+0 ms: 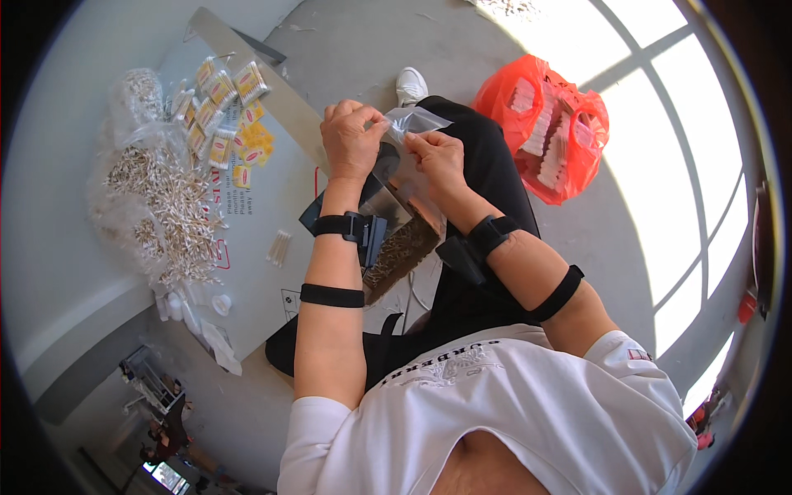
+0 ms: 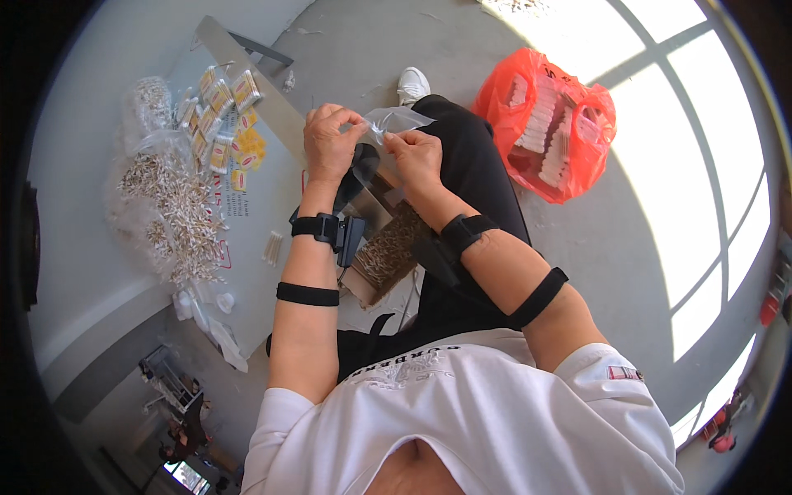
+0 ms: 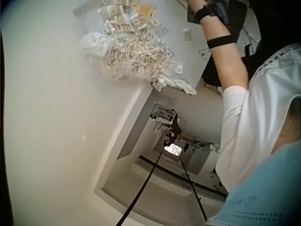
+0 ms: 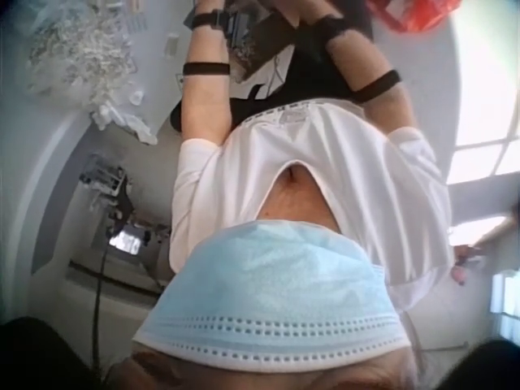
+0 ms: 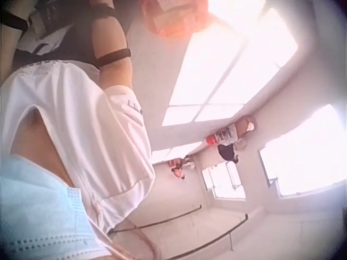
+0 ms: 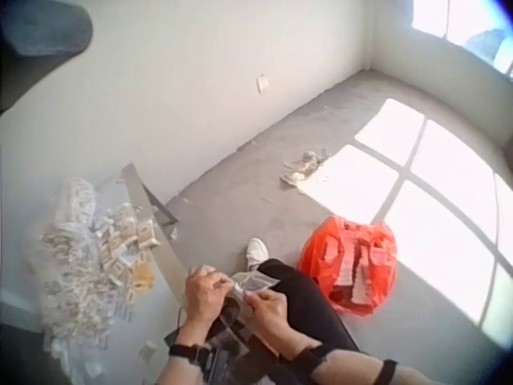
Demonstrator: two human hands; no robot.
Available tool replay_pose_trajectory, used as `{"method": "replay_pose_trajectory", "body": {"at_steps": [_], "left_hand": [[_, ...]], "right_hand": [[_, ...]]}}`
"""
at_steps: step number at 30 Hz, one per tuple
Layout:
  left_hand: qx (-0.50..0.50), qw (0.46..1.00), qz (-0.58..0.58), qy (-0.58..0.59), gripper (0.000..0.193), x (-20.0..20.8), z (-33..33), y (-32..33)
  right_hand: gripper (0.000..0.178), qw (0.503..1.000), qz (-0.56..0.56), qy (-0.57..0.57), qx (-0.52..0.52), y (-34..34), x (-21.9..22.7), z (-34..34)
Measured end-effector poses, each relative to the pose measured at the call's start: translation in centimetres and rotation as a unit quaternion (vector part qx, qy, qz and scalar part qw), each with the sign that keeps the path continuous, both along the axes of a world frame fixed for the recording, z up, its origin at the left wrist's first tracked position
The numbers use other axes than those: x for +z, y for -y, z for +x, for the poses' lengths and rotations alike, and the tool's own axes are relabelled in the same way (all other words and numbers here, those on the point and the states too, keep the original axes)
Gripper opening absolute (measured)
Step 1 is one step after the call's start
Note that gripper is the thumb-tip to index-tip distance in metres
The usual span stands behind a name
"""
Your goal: Packaging individual cotton swabs into small plastic bags and organizing them onto adhesive strips.
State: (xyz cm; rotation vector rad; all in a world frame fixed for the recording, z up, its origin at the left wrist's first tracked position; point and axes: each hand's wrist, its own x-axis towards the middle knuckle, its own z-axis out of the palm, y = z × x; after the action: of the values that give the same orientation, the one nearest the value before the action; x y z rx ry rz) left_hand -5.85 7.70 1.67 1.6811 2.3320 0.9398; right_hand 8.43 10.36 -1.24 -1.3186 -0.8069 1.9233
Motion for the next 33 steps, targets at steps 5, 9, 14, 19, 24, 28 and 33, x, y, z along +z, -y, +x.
{"method": "replay_pose_trajectory", "body": {"at_steps": [5, 9, 14, 19, 24, 28, 33], "left_hand": [[-0.014, 0.999, -0.022, -0.025, 0.008, -0.1, 0.0, 1.1], [-0.026, 1.000, -0.009, -0.008, 0.008, 0.5, -0.7, 2.2], [-0.039, 0.991, -0.008, 0.130, 0.006, 1.1, -2.8, 4.6], [-0.050, 0.993, -0.046, 0.097, 0.012, 1.2, -2.3, 4.4], [-0.045, 0.989, -0.141, 0.026, 0.013, 1.2, -3.1, 5.7], [-0.041, 0.986, -0.161, -0.013, 0.014, 1.8, -3.8, 7.3], [0.049, 0.997, -0.056, -0.019, 0.017, 1.9, -1.9, 8.6]], "right_hand": [[0.015, 0.999, 0.008, 0.040, 0.010, 0.9, -1.1, -0.3], [0.015, 1.000, -0.019, -0.011, -0.002, 2.1, -0.3, -0.1], [0.014, 0.999, 0.016, 0.000, 0.031, 4.4, 1.7, -0.6], [0.019, 0.996, 0.066, 0.047, 0.048, 5.0, 0.9, -0.9], [0.029, 0.979, 0.099, 0.133, 0.117, 6.5, -0.1, -1.2], [0.025, 0.938, 0.239, 0.231, 0.094, 7.6, 1.0, -2.4], [0.034, 0.948, 0.077, 0.257, 0.174, 7.0, 1.2, -2.0]]}}
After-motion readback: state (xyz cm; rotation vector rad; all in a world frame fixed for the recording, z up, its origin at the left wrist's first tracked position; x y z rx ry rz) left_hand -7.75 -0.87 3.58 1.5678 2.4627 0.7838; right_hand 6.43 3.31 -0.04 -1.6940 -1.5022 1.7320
